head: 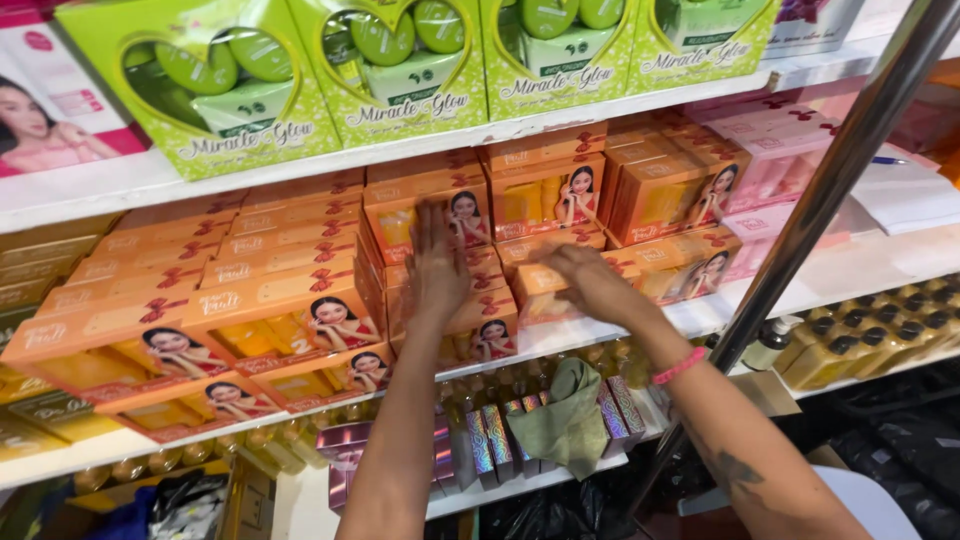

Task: Organizing and wiping down boxes of skincare products on retail shelves.

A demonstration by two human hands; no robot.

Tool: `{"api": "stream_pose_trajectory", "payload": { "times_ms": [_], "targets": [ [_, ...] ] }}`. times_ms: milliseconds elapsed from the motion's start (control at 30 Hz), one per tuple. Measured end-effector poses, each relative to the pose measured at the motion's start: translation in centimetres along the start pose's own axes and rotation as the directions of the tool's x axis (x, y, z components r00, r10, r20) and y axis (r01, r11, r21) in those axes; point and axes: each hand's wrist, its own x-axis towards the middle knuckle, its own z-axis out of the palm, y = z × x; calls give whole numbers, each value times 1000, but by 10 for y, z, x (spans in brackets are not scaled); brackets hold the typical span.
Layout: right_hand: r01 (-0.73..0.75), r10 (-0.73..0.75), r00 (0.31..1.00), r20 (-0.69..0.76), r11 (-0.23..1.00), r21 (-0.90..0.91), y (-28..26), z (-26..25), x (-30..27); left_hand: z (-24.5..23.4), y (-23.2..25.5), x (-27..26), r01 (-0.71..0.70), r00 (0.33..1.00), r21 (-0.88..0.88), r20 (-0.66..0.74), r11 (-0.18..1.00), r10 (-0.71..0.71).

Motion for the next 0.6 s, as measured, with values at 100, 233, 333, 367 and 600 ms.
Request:
{"api": "stream_pose_trajectory", "payload": {
  "times_ms": [100,233,333,367,600],
  "targets": [
    [-87,84,996,39,993,84,-5,-26,5,-25,5,-3,51,995,-40,84,998,-48],
    [44,-50,984,-168,998,-39,-43,-75,24,-54,16,-2,339,898,-88,326,937,-294],
    [149,-162,967,-197,986,-79,-54,-78,59,-63,19,-2,333,917,-223,305,916,-259],
    [239,-244,943,-227,970,-49,-53,-72,73,-64,17,-4,282,945,-309,251,908,-208],
    [204,-192,976,-100,970,132,-91,1,139,-62,7,2,386,922,-270,156,882,-356]
  ]
}}
